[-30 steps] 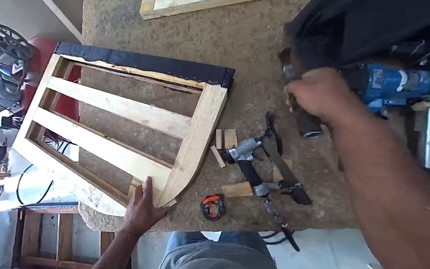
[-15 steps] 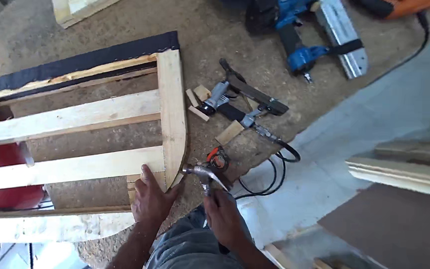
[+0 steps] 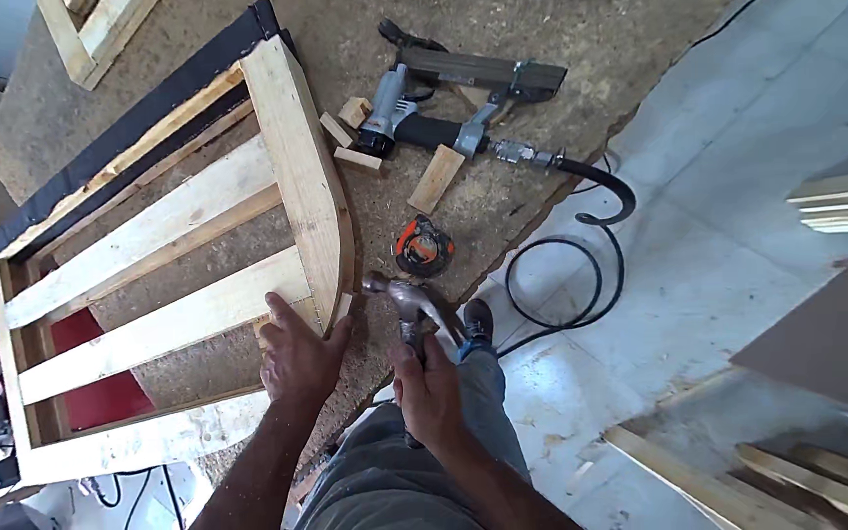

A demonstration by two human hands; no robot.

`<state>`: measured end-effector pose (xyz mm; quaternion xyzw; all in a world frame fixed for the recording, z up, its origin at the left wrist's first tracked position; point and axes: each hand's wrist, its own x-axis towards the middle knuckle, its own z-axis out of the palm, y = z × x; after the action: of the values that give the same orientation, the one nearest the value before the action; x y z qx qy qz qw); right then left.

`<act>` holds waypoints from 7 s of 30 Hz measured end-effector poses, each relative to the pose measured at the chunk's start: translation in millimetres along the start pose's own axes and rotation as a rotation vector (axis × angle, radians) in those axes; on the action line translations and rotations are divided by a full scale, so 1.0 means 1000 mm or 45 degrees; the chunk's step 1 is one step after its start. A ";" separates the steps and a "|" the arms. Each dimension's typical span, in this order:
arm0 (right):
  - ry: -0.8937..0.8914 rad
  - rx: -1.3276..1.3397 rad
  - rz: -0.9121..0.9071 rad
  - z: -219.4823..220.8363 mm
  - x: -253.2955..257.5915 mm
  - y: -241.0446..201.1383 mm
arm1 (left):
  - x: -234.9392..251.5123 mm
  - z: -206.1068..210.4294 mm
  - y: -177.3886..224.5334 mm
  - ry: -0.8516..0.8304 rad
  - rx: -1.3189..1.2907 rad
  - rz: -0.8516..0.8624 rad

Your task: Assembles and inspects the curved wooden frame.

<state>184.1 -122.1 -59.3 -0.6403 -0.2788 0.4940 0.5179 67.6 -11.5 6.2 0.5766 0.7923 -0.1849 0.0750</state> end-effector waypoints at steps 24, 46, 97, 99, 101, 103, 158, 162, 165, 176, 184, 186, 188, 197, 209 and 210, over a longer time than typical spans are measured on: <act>-0.195 0.411 0.383 0.026 -0.014 0.010 | 0.004 0.005 -0.017 0.044 -0.117 0.198; -0.048 0.939 0.609 0.061 -0.027 0.004 | 0.002 0.013 -0.016 0.116 0.017 0.202; -0.125 0.922 0.557 0.075 -0.051 0.008 | 0.017 0.017 -0.048 0.079 -0.646 0.414; -0.093 0.916 0.544 0.075 -0.053 0.008 | 0.016 0.016 -0.047 0.082 -0.630 0.406; -0.094 0.911 0.535 0.080 -0.057 0.009 | 0.014 0.016 -0.046 0.084 -0.622 0.400; -0.129 0.895 0.542 0.078 -0.055 0.009 | 0.014 0.015 -0.046 0.088 -0.616 0.398; -0.231 0.348 0.374 0.011 -0.027 0.010 | 0.012 0.009 -0.041 0.068 -0.698 0.340; -0.274 -0.178 0.195 -0.041 -0.020 -0.009 | 0.017 0.010 -0.043 0.060 -0.751 0.404; -0.232 -0.594 0.113 -0.082 -0.008 -0.031 | 0.018 0.009 -0.042 0.059 -0.774 0.412; -0.341 -1.598 -0.353 -0.211 0.113 -0.129 | -0.013 -0.010 -0.041 0.236 -0.702 0.328; -0.335 -1.837 -0.619 -0.244 0.316 -0.203 | -0.066 -0.024 0.041 -0.067 -1.153 0.141; -0.366 -1.911 -0.677 -0.242 0.363 -0.200 | -0.064 -0.012 0.068 -0.226 -1.379 0.004; -0.399 -1.977 -0.706 -0.240 0.395 -0.199 | -0.058 -0.004 0.090 -0.273 -1.532 -0.052; -0.811 -1.578 -0.849 -0.120 0.294 -0.209 | -0.033 0.012 0.126 -0.107 -1.708 -0.348; -1.345 -1.273 -0.407 0.009 0.277 -0.115 | -0.029 0.017 0.153 0.044 -1.676 -0.575; -1.350 -1.252 -0.408 0.010 0.277 -0.112 | -0.028 0.018 0.154 0.043 -1.682 -0.588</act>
<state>291.3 157.3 -49.0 -0.4253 -0.7707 0.4734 0.0332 219.5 -2.1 -32.5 0.2298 0.8421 0.3334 0.3563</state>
